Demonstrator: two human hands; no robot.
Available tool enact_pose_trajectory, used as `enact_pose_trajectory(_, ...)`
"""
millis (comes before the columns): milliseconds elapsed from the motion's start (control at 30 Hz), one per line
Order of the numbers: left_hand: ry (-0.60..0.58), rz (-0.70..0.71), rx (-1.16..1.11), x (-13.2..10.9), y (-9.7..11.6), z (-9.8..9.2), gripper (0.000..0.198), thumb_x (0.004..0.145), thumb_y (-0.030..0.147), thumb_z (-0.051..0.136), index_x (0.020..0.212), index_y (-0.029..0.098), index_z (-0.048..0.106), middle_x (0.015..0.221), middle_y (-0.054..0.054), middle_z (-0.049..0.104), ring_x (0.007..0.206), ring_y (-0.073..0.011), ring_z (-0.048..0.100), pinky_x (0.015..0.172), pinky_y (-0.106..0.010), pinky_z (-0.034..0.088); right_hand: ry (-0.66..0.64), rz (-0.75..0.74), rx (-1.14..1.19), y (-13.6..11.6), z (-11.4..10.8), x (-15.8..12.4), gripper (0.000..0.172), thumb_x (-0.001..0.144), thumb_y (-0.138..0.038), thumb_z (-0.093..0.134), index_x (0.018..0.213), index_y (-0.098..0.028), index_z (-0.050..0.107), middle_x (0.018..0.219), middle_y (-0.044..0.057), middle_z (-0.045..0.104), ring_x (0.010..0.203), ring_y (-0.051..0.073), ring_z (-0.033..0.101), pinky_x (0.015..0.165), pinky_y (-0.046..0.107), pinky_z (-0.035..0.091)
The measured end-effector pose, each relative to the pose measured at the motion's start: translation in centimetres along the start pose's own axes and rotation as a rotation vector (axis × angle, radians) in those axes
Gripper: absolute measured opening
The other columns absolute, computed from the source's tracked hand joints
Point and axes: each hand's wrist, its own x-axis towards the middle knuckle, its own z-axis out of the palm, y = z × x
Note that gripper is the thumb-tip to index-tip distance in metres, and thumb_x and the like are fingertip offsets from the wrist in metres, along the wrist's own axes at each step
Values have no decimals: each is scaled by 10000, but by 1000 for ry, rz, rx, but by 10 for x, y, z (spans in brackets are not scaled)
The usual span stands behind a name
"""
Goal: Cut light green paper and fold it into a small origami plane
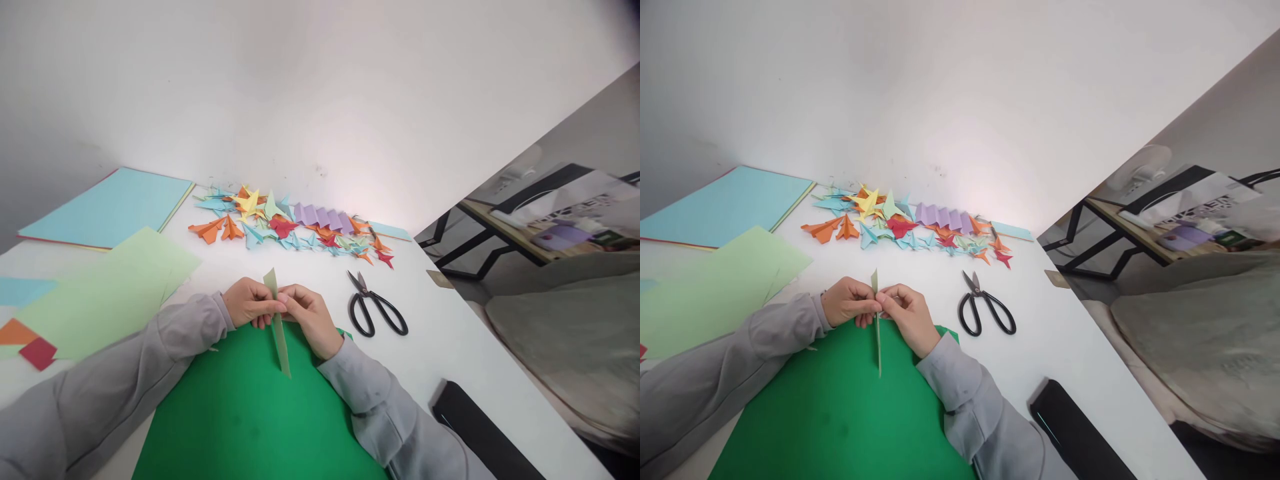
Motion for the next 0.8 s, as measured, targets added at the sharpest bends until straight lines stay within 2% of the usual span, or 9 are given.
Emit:
enact_pose_trajectory(333, 7, -2, 42, -1, 1, 1, 391, 621, 479, 678, 463, 142, 558, 395, 10, 542, 349, -87, 517, 347, -182, 412, -5, 20, 11, 1, -2, -1, 369, 664, -542, 695, 712, -183, 619, 751, 1, 631, 620, 118, 551, 595, 265, 462)
enact_pose_trajectory(633, 5, 14, 55, -2, 2, 2, 392, 647, 476, 657, 465, 145, 552, 401, 10, 541, 346, -85, 515, 344, -180, 411, -1, 17, 19, 3, -4, 0, 355, 685, -534, 680, 710, -188, 607, 641, -24, 575, 588, 113, 509, 586, 259, 434)
enact_pose_trajectory(800, 13, 23, 70, -2, 3, 2, 383, 664, 464, 648, 483, 139, 558, 410, 0, 549, 355, -95, 529, 345, -186, 421, 23, 0, 29, 3, -4, 1, 347, 700, -521, 664, 693, -183, 589, 534, -51, 516, 483, 86, 438, 480, 220, 341)
